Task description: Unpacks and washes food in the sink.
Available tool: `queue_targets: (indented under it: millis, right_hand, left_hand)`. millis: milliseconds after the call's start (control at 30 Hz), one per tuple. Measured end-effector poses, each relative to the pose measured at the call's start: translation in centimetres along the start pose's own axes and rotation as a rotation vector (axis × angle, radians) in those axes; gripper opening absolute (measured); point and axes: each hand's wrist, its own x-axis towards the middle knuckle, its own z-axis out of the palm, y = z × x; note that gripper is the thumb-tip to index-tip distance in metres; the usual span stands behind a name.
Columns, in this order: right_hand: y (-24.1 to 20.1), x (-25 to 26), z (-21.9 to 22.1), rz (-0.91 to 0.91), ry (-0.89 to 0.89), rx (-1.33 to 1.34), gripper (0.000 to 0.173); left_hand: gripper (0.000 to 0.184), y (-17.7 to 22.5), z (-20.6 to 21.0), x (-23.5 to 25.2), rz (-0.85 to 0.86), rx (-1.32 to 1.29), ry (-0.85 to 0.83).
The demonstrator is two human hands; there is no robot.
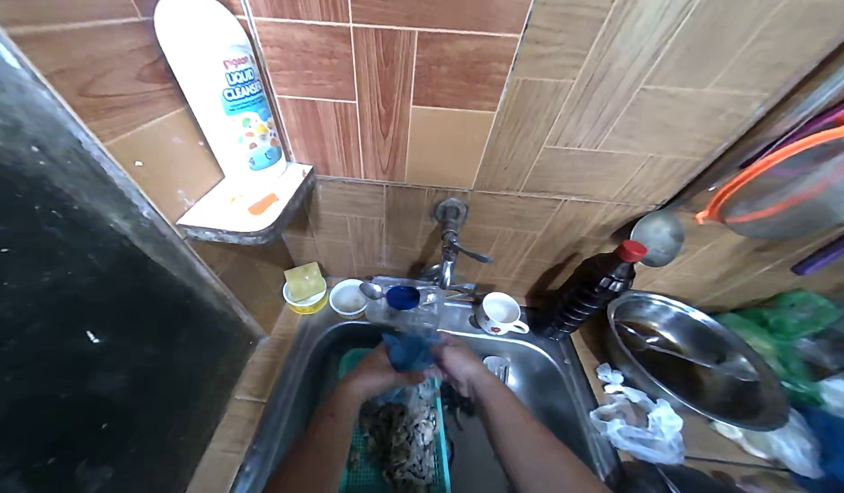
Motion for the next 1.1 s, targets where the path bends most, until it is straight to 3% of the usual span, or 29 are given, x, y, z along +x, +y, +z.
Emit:
queue_targets:
  millis: [67,133,233,333,433,567,633,733,833,900,1000,1100]
  right_hand:
    - [0.2,-0.1,-1.4,-0.057,-0.196,0.136,0.038]
    - [1.1,0.0,-2.9,-0.058,-0.162,0.037,0.038]
    - [4.6,1.3,-4.5,0.095,0.164,-0.62,0.036]
    - [10.3,1.8,-4.1,0.261,0.081,-1.079,0.046]
    - [15.4,1.8,-3.0,0.211,0.021,-1.181,0.051]
    - [18.7,1.4,-3.8,0.189,0.07,-1.1,0.043]
    - [17.6,0.9,-4.3,0.2,0.188,-0.962,0.038]
    - [13.6,-1.0,-3.7,0.016,0.32,-0.738,0.029]
    - [10.5,-2.8,-2.4,-0.162,0.225,-0.616,0.025]
    - [9.0,-3.0,-1.6,-0.179,0.085,-0.663,0.026]
    - [7.7,-2.1,-0.7,-0.104,-0.035,-0.877,0.043]
    - [8.3,-0.5,-0.1,0.039,-0.161,-1.09,0.087]
  left_hand:
    - [0.063,-0.7,0.0,0.2,-0.079,0.185,-0.03]
    - [0.053,-0.9,0.0,-0.1,-0.079,0.122,0.021]
    - [0.043,-0.9,0.2,-1.7,0.103,-0.065,0.158]
    - [0.042,-1.4,1.0,-3.0,0.35,-0.13,0.313]
    - [0.037,-1.6,2.4,-4.3,0.44,-0.195,0.5]
    - [0.042,-2.8,3.2,-5.0,0.372,-0.189,0.676]
    - [0.046,-3.9,3.2,-4.9,0.321,-0.158,0.724]
    - [0.045,-6.3,3.4,-4.1,0.345,-0.093,0.804]
    - [0.039,-7.6,3.6,-3.9,0.357,-0.084,0.837]
    - [0.038,-8.4,3.7,-3.9,0.368,-0.088,0.857]
    - [0.037,-9.4,3.8,-4.0,0.375,-0.078,0.868]
    - [0.036,-9.4,3.6,-4.7,0.367,-0.095,0.872]
